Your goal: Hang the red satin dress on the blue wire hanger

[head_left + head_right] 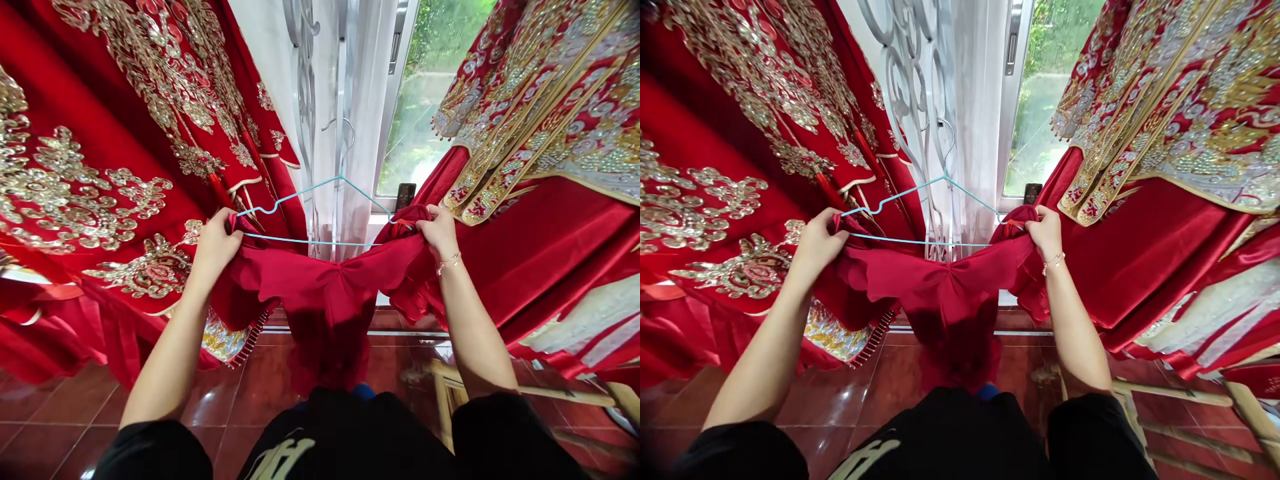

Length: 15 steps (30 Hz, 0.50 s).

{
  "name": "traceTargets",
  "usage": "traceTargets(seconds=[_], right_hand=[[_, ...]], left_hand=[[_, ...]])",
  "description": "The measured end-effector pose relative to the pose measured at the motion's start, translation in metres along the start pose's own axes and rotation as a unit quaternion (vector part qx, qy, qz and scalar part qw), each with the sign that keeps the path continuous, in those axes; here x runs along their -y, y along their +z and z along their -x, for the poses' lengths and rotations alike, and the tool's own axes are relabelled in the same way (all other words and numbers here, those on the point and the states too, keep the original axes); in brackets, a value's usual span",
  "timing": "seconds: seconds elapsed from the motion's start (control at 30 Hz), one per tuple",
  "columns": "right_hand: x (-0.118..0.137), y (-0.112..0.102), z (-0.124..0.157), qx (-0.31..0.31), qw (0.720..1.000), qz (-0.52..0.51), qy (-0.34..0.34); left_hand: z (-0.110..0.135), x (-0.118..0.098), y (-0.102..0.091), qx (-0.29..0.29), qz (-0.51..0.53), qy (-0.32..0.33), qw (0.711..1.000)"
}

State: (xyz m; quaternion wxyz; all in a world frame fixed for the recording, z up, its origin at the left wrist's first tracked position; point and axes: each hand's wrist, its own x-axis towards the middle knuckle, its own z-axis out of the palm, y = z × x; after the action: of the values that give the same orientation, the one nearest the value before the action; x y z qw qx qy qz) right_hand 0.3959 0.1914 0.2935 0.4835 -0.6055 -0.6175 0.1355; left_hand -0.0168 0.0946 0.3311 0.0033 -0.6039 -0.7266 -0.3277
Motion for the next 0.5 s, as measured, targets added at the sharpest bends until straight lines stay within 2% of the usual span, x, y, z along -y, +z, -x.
traceTargets(seconds=[0.1,0.17,0.23,0.3,0.37,0.43,0.5], right_hand=[[0.01,-0.005,-0.003,0.034,0.985,0.159,-0.06],[0.02,-0.011,-0.004,0.047,0.953,0.284,-0.094],[0.03,-0.017,-0.005,0.068,0.929,0.347,-0.106],[0.035,-0.024,-0.009,0.102,0.93,0.335,-0.108],[0.035,-0.029,-0.016,0.142,0.947,0.277,-0.084],[0.031,-0.033,-0.024,0.172,0.963,0.206,-0.022],[0.022,-0.034,-0.03,0.174,0.975,0.124,0.053]], left_hand=[[-0.002,0.003,-0.005,0.022,0.044,0.036,0.998],[-0.005,0.004,-0.008,0.055,0.06,0.066,0.994],[-0.007,0.005,-0.01,0.079,0.08,0.086,0.99],[-0.008,0.005,-0.012,0.094,0.126,0.088,0.984],[-0.007,0.005,-0.013,0.103,0.194,0.067,0.973],[-0.007,0.004,-0.01,0.102,0.247,0.035,0.963],[-0.006,0.005,-0.005,0.083,0.278,0.02,0.957]])
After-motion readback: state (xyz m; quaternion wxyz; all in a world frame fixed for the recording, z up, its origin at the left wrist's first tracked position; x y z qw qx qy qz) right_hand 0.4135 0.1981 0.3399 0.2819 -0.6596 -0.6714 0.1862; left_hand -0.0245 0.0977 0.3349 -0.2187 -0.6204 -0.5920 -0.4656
